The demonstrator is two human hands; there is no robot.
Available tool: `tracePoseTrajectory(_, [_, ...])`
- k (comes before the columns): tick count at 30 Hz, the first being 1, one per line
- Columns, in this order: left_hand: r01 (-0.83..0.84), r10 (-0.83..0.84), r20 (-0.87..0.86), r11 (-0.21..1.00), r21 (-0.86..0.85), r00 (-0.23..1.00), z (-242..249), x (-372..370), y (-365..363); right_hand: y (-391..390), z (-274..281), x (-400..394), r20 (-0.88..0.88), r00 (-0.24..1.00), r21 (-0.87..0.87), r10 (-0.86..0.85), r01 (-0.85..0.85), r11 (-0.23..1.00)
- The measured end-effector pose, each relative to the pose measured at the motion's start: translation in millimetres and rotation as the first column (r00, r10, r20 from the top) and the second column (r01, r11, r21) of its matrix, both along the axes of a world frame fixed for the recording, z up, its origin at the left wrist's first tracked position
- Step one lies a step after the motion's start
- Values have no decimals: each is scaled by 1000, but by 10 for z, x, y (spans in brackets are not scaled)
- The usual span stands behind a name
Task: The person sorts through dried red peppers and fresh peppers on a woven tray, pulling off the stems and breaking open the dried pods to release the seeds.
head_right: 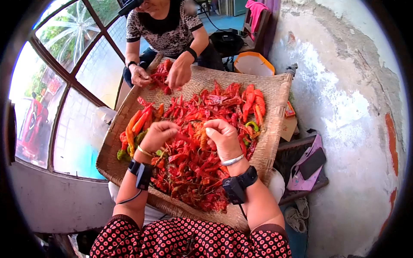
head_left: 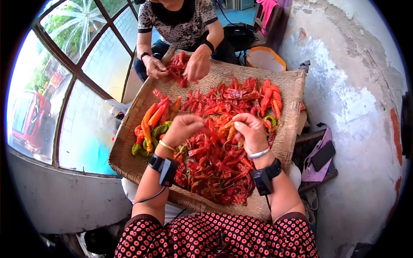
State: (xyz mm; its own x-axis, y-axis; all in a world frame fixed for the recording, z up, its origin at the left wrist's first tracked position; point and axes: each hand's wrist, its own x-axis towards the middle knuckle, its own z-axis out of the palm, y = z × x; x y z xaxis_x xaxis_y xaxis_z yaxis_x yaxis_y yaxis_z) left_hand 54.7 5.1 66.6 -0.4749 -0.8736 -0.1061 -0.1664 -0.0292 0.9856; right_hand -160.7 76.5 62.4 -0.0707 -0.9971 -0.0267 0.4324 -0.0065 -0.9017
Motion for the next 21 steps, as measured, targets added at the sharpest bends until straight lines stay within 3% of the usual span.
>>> tracePoseTrajectory(1, [-110,111,-43,994,27,993,-7,49,-69,-7,5,-7,-48,999,-19,-22,21,1000])
tracePoseTrajectory(2, [-178,188,-207,982,64,960,-75,122,-154,-10,1,0,-46,999,-20,-19,18,1000])
tracePoseTrajectory(4, [-436,495,-484,868,237,721,-109,103,-279,-13,-8,9,-86,996,-12,6,-7,1000])
tracePoseTrajectory(6, [-500,528,-509,842,205,680,-165,114,-332,-10,-10,41,-99,995,-1,25,-25,1000])
tracePoseTrajectory(8, [-612,621,-252,781,122,742,-116,14,-250,-4,-8,85,-133,990,21,56,-54,998])
tracePoseTrajectory(10, [-380,379,-117,925,20,918,-179,-65,-102,1,-44,124,-172,983,14,67,-66,998])
tracePoseTrajectory(11, [-195,201,-63,977,91,978,-161,-123,-14,-1,-82,150,-252,965,-9,70,-74,997])
tracePoseTrajectory(12, [-21,22,-4,995,98,1000,-126,-201,78,0,-109,175,-330,941,-34,70,-86,996])
tracePoseTrajectory(13, [157,-153,-64,985,65,986,-152,-254,162,6,-118,195,-389,918,-32,77,-97,995])
tracePoseTrajectory(14, [242,-225,-142,963,121,964,-130,-308,243,13,-134,210,-440,895,-25,72,-92,995])
tracePoseTrajectory(16, [342,-294,-257,924,169,921,-178,-393,306,21,-195,237,-542,840,-115,-2,-72,991])
tracePoseTrajectory(17, [353,-309,-243,922,161,919,-138,-384,311,24,-183,244,-542,840,-49,26,-62,997])
tracePoseTrajectory(18, [359,-319,-216,916,178,923,-187,-353,272,12,-225,246,-571,821,-103,-6,-65,993])
tracePoseTrajectory(20, [349,-348,-37,918,187,937,-132,-256,190,20,-173,240,-591,806,-42,20,-56,998])
tracePoseTrajectory(21, [322,-319,-44,932,168,947,-118,-233,181,8,-191,235,-589,807,-22,37,-61,998])
